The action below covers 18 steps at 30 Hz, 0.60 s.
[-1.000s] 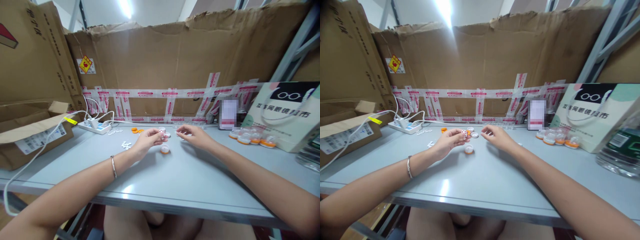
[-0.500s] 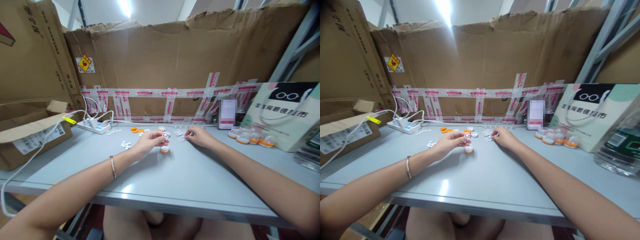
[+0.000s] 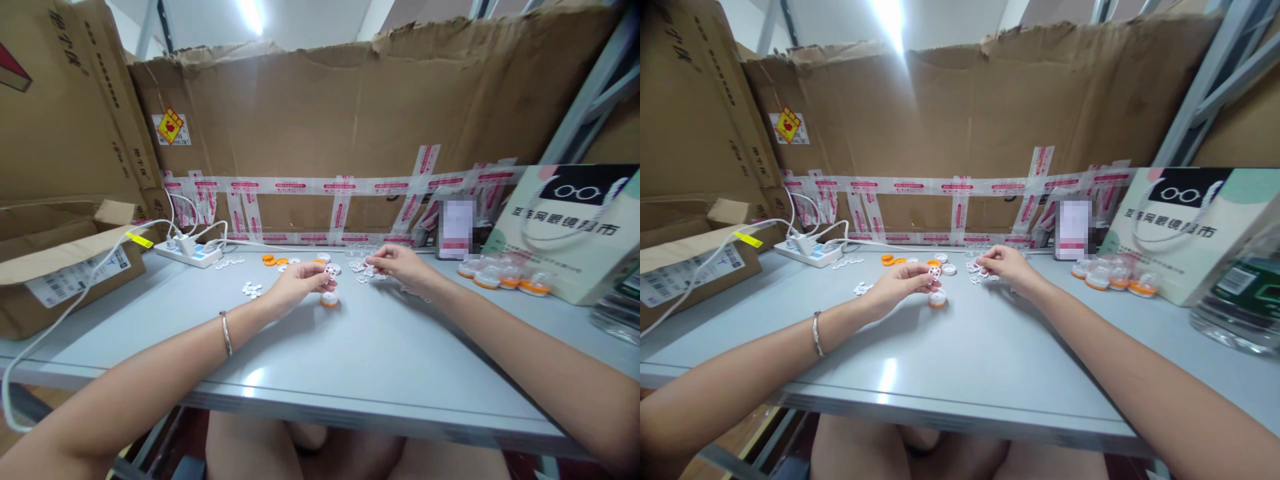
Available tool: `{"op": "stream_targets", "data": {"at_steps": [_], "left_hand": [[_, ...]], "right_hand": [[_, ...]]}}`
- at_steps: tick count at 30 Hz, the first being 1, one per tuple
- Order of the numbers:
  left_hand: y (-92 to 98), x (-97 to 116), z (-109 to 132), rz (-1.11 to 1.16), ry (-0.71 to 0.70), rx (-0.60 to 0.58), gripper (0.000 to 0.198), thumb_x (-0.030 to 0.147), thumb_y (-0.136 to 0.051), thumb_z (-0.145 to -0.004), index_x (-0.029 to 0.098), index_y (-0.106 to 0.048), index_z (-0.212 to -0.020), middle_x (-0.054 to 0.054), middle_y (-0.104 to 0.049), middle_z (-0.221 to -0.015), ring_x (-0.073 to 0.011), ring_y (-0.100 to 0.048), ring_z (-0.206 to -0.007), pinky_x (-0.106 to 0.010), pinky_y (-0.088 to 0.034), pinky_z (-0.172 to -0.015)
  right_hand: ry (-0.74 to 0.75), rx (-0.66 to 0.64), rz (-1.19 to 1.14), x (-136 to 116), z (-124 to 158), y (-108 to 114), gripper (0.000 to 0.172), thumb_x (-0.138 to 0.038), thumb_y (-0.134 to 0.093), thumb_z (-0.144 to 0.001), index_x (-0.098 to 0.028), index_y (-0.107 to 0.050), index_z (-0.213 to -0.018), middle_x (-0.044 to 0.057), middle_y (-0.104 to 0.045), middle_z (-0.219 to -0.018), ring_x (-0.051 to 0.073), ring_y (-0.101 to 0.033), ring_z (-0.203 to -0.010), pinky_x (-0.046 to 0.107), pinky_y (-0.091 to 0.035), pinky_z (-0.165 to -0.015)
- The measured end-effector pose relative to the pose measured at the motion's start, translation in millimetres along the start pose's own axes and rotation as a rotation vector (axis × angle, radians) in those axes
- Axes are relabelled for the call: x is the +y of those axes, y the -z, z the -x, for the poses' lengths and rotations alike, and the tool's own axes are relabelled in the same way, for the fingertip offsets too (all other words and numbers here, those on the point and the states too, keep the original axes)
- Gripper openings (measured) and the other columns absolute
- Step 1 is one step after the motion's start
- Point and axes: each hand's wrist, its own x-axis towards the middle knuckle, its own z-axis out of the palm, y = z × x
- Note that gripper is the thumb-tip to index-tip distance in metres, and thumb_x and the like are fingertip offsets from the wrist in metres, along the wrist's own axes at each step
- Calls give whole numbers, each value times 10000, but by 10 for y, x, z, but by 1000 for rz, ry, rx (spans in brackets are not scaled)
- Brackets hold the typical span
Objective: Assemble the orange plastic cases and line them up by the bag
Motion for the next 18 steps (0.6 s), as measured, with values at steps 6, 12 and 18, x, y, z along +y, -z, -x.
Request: {"op": "stream_targets", "data": {"at_steps": [6,12,18], "left_hand": [[6,-4,-1,-28,-4,-6,221,277,-663,-683,104,-630,-816,-47,-636,-747,-122,-600,-714,-290,-468,-750],[-4,10,5,-57,0,6,159,236,-620,-724,111,-638,-822,-42,-634,-737,-112,-593,-706,-280,-461,-751],[-13,34,10,-71,19,29,114,192,-591,-745,113,-643,-809,-32,-630,-728,-101,-586,-692,-278,-454,-758]], "right_hand": [[-49,-117,-248,-61,61,-40,316,-308,-775,-507,-194,-561,-711,7,-661,-651,124,-617,-597,280,-514,-611],[-36,-215,-286,-148,140,-120,218,-258,-745,-552,-183,-662,-739,27,-690,-791,140,-635,-797,288,-476,-838],[-71,-221,-324,-225,190,-175,198,-259,-734,-589,-177,-687,-763,37,-696,-815,130,-632,-814,256,-481,-839]]}}
